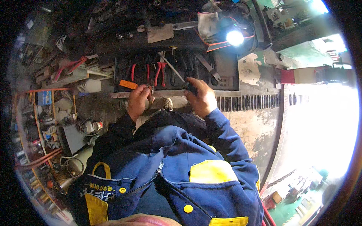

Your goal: The person uses a screwdriver and pliers to adjust a small metal piece, then moves to the floor to continue working on it. They later install the modified part under a vehicle using a flashlight for illumination.

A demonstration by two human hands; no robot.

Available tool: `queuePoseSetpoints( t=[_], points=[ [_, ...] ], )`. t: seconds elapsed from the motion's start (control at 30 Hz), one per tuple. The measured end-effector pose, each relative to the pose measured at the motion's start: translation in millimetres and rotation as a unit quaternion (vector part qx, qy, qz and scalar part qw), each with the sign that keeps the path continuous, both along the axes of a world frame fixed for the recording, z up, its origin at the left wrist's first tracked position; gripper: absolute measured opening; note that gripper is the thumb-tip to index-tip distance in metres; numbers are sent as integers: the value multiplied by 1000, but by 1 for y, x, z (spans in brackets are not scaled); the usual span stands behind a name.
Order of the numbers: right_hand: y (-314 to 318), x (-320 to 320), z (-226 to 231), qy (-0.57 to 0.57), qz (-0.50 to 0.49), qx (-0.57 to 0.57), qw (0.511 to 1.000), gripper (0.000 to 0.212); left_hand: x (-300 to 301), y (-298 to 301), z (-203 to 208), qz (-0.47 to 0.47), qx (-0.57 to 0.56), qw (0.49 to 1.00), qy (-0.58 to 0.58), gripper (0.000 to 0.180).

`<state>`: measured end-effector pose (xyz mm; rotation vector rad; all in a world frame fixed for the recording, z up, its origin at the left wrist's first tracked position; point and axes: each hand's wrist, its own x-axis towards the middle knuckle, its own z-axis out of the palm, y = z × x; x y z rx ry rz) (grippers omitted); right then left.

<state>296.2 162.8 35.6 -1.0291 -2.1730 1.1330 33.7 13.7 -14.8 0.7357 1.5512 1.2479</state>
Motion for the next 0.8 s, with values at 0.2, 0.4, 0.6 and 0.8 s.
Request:
queuePoseSetpoints(
  t=[0.2, 0.4, 0.6, 0.8],
  points=[
    [-18, -2, -10, 53, -50, -142, 987, 55, -15, 33, 10, -52, 89, 987, -119, 28],
    [-42, -31, -10, 122, -4, -172, 977, 65, 22, 26, 23, -97, 53, 952, -284, 24],
    [-31, -47, -67, 193, 27, -214, 957, 41, 0, -10, 8, -23, 125, 965, -228, 25],
    [89, -47, -185, 388, -239, -513, 728, 34, -60, -69, 16, 140, 74, 946, -284, 25]
  ],
)
